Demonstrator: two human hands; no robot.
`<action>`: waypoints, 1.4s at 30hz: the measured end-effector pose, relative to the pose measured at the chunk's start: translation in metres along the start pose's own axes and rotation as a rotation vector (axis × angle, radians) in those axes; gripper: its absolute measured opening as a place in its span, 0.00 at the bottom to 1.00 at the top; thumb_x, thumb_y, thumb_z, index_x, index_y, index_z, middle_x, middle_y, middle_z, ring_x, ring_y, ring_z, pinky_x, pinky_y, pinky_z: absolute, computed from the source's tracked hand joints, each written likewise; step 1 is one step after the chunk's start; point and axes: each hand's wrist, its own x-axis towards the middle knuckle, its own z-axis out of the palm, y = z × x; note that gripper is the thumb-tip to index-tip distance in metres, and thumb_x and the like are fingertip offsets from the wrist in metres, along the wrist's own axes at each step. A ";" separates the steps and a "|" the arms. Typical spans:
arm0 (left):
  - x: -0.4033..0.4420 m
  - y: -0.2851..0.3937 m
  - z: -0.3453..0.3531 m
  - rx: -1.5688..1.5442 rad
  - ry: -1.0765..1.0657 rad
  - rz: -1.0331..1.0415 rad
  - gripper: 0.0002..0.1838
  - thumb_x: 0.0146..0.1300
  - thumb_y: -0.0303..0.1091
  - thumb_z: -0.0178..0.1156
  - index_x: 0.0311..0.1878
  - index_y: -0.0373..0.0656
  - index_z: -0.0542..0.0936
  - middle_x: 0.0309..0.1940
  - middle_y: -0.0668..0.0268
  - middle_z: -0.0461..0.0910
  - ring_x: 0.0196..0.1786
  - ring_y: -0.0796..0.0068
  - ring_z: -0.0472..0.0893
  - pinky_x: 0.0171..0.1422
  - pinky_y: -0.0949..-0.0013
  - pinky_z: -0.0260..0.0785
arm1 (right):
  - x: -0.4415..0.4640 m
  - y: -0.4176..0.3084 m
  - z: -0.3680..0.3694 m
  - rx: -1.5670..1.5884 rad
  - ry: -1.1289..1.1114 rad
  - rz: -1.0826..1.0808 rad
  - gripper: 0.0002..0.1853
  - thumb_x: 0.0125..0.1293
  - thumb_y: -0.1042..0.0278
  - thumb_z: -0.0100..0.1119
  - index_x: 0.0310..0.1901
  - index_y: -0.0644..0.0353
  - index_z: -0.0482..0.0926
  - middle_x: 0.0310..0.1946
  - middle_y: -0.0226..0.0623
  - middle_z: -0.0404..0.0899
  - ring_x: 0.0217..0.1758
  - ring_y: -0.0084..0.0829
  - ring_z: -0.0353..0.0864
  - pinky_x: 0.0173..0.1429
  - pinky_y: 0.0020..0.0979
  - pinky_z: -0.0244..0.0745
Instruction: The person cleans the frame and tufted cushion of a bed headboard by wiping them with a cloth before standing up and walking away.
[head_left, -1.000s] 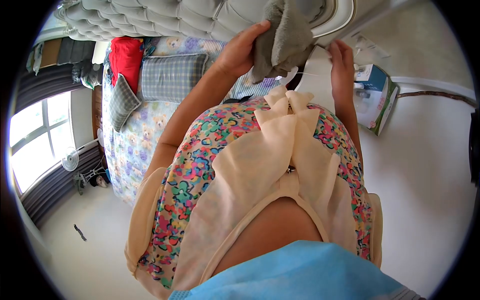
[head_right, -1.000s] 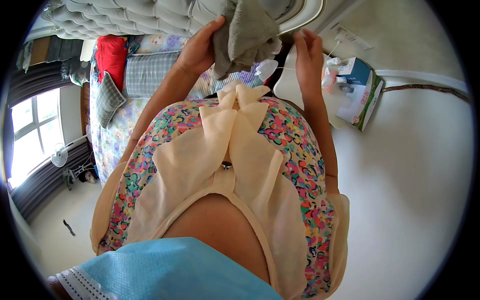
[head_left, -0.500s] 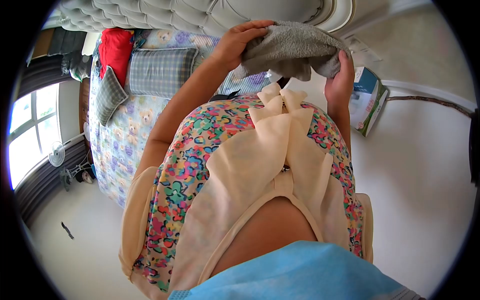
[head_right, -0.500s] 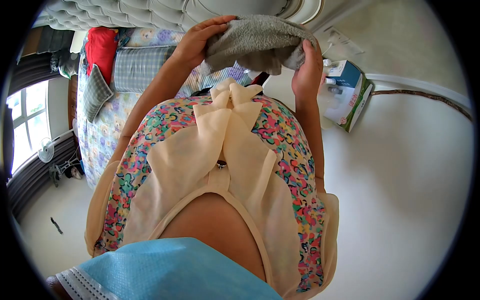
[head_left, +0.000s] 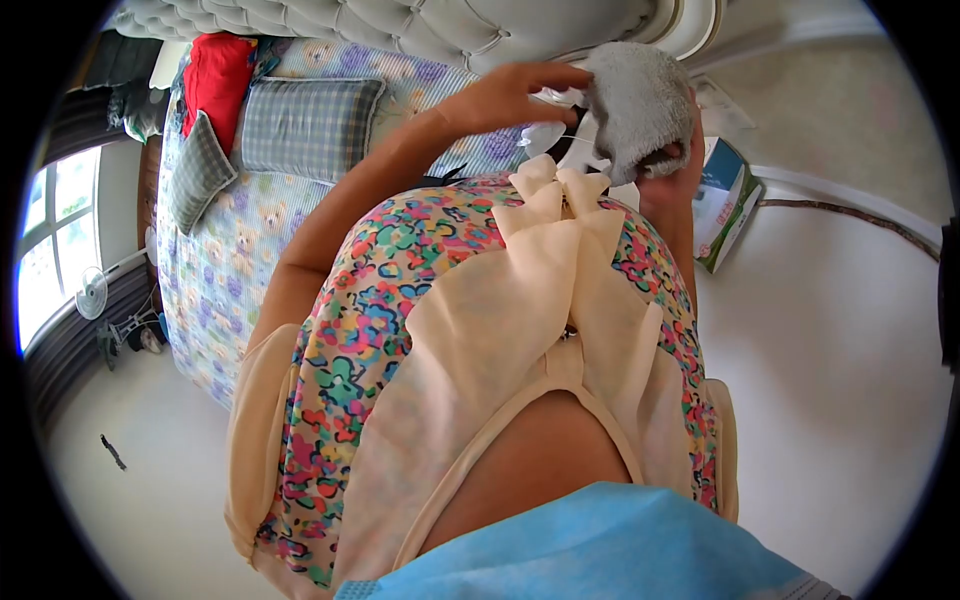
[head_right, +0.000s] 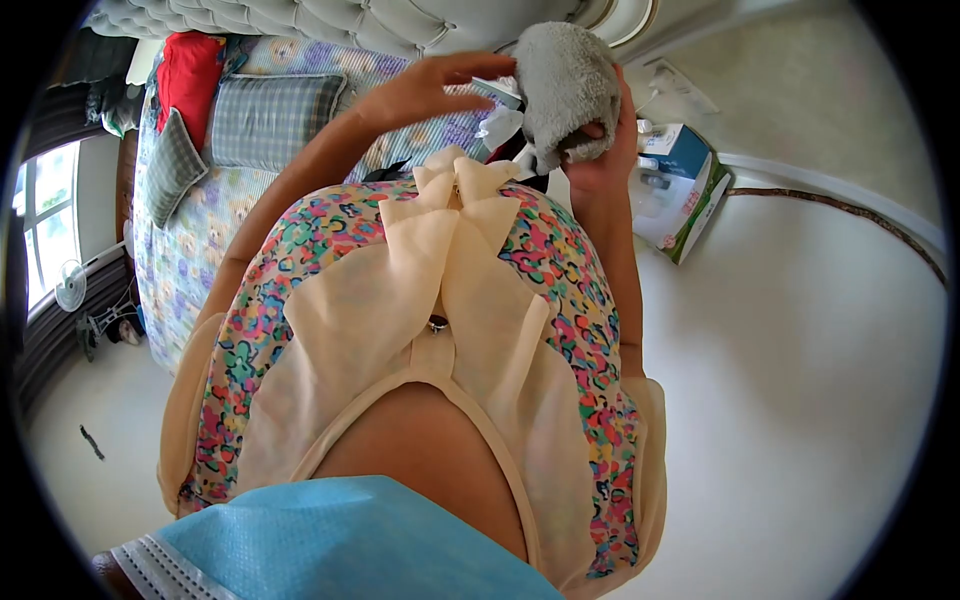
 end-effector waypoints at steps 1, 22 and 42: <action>0.000 0.000 0.006 0.048 -0.075 0.070 0.47 0.63 0.41 0.73 0.81 0.42 0.60 0.70 0.55 0.75 0.72 0.60 0.73 0.79 0.57 0.62 | 0.001 0.001 0.002 -0.059 0.120 -0.038 0.21 0.81 0.49 0.45 0.58 0.57 0.79 0.36 0.27 0.84 0.25 0.18 0.75 0.46 0.31 0.79; 0.003 0.044 -0.052 0.153 0.553 -0.347 0.16 0.70 0.41 0.56 0.47 0.38 0.85 0.28 0.62 0.82 0.36 0.72 0.81 0.44 0.61 0.74 | 0.008 -0.032 0.007 -1.948 -0.009 -0.997 0.12 0.67 0.60 0.70 0.37 0.62 0.86 0.42 0.22 0.80 0.36 0.15 0.74 0.39 0.28 0.70; 0.006 0.020 -0.073 -0.832 0.094 -0.432 0.30 0.79 0.54 0.47 0.68 0.39 0.76 0.63 0.59 0.81 0.65 0.62 0.80 0.72 0.57 0.70 | -0.009 0.004 0.043 -1.158 0.045 -0.446 0.08 0.73 0.62 0.64 0.42 0.57 0.83 0.22 0.18 0.74 0.23 0.08 0.64 0.26 0.19 0.58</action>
